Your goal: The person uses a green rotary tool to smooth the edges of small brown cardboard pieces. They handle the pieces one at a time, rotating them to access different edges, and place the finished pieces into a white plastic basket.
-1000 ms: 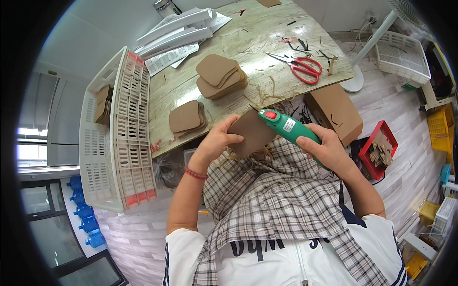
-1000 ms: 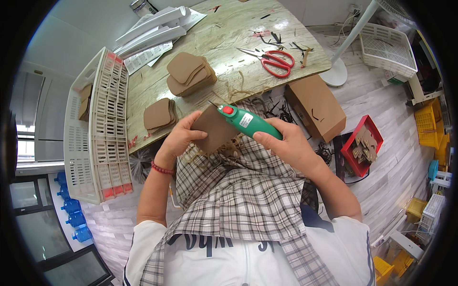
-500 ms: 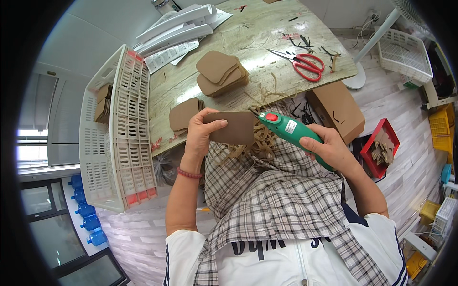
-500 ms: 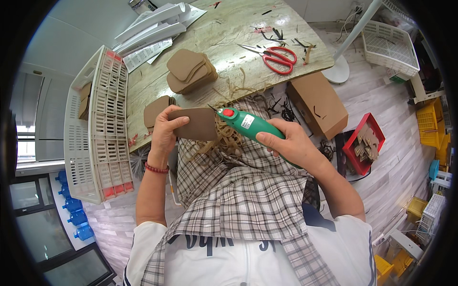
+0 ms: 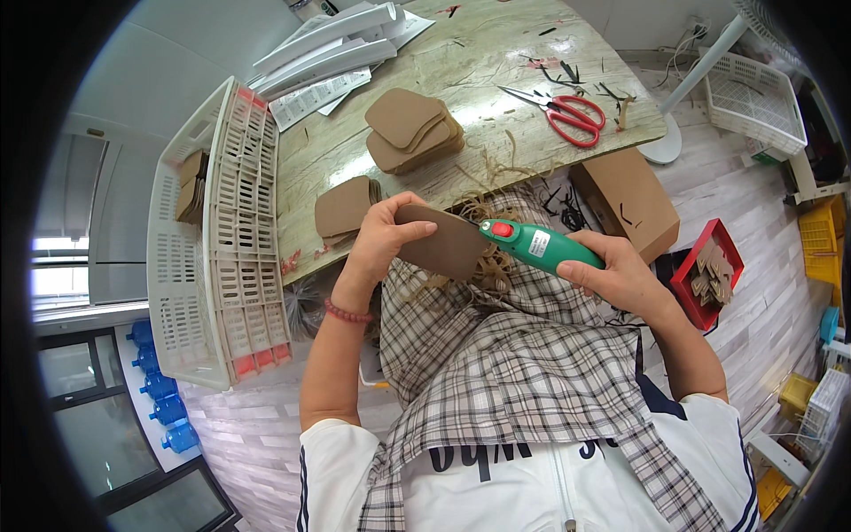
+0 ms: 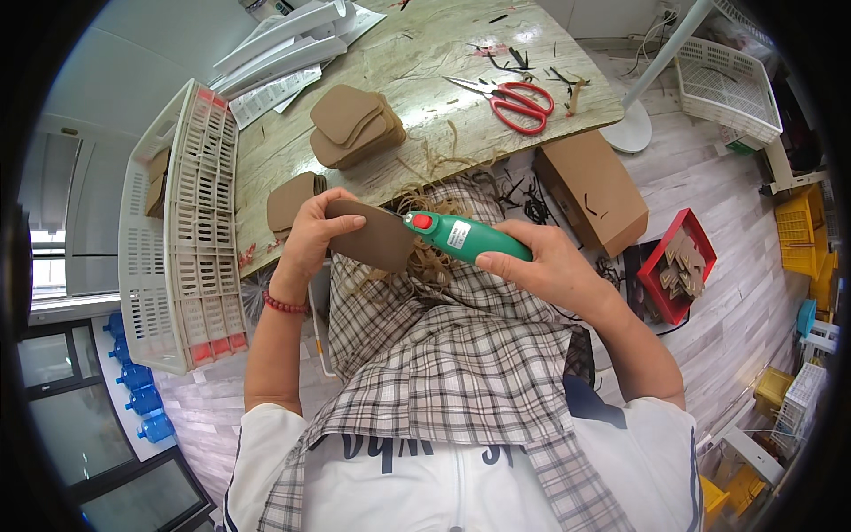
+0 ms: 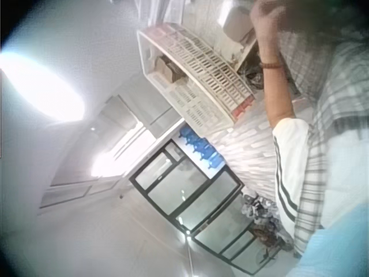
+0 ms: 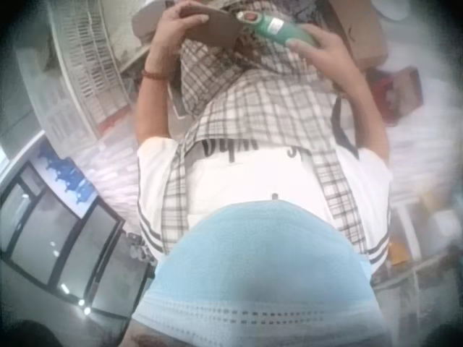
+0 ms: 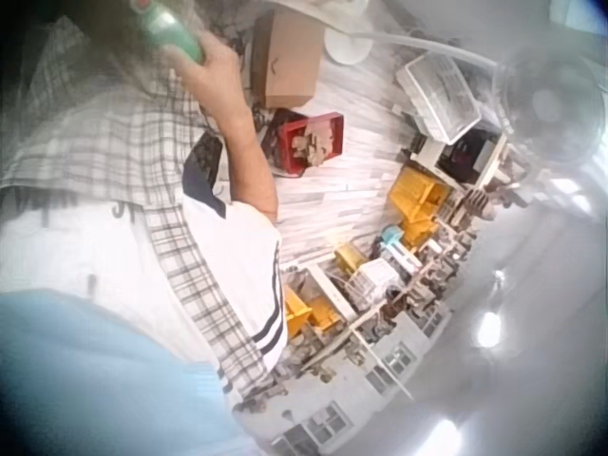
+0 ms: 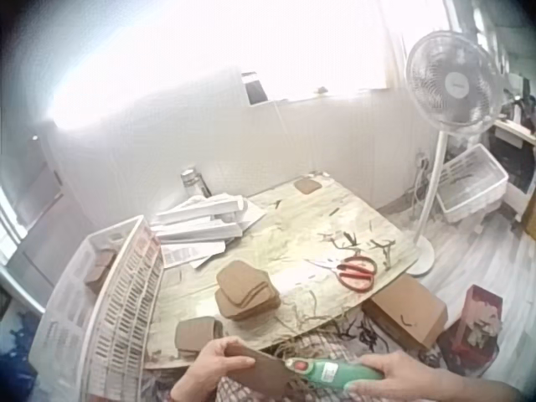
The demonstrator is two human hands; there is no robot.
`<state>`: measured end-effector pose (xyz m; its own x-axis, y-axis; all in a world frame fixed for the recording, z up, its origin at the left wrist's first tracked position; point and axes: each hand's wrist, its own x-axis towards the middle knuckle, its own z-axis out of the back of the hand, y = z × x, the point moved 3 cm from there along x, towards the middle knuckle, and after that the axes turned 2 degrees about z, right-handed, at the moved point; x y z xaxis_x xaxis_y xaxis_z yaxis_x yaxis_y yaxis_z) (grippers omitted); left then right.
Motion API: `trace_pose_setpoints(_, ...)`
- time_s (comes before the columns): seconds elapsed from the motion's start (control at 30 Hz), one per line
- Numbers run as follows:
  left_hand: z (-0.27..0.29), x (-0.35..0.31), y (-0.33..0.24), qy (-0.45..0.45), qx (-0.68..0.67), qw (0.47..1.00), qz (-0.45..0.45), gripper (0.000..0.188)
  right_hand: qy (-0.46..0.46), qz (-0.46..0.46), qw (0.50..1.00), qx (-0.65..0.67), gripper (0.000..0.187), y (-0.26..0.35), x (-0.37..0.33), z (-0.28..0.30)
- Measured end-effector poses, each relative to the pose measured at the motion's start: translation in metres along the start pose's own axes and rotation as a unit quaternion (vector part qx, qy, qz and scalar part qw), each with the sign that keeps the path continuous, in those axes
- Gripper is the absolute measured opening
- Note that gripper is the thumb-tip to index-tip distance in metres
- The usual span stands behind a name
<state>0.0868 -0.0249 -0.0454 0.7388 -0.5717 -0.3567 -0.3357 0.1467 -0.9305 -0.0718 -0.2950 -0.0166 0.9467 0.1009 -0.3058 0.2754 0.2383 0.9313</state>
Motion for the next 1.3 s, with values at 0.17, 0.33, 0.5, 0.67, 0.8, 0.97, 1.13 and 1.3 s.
trace_pose_setpoints(0.17, -0.01, -0.001, -0.002, 0.007, 0.023, 1.0, -0.006, 0.018, 0.003, 0.019, 1.0, -0.015, 0.039, 0.002, 0.004, -0.006)
trace_pose_setpoints(0.33, -0.016, -0.001, -0.004, 0.003, 0.058, 0.998, -0.028, 0.034, 0.004, 0.033, 0.999, -0.018, 0.039, 0.003, 0.011, -0.01)
trace_pose_setpoints(0.5, -0.026, -0.007, -0.016, 0.033, 0.096, 0.994, -0.034, 0.074, 0.012, 0.019, 1.0, -0.013, 0.043, 0.013, 0.017, -0.013)
trace_pose_setpoints(0.67, -0.03, -0.011, -0.023, 0.027, 0.098, 0.994, -0.034, 0.093, 0.048, 0.024, 0.998, 0.017, 0.04, 0.013, 0.032, -0.019)
trace_pose_setpoints(0.8, 0.009, -0.016, -0.012, 0.003, 0.079, 0.996, -0.043, 0.082, 0.054, 0.064, 0.992, 0.091, 0.038, 0.007, 0.047, -0.032)
trace_pose_setpoints(0.97, 0.121, -0.017, -0.009, -0.152, -0.02, 0.984, -0.086, 0.049, 0.018, 0.051, 0.992, 0.117, 0.038, -0.005, 0.042, -0.024)
trace_pose_setpoints(1.13, 0.158, 0.011, -0.014, -0.278, 0.552, 0.772, -0.146, 0.048, -0.024, 0.033, 0.994, 0.103, 0.041, -0.021, 0.033, -0.014)
trace_pose_setpoints(1.3, 0.087, 0.084, -0.089, -0.119, 0.695, 0.634, -0.318, 0.074, -0.053, 0.031, 0.992, 0.108, 0.037, -0.022, 0.027, -0.016)
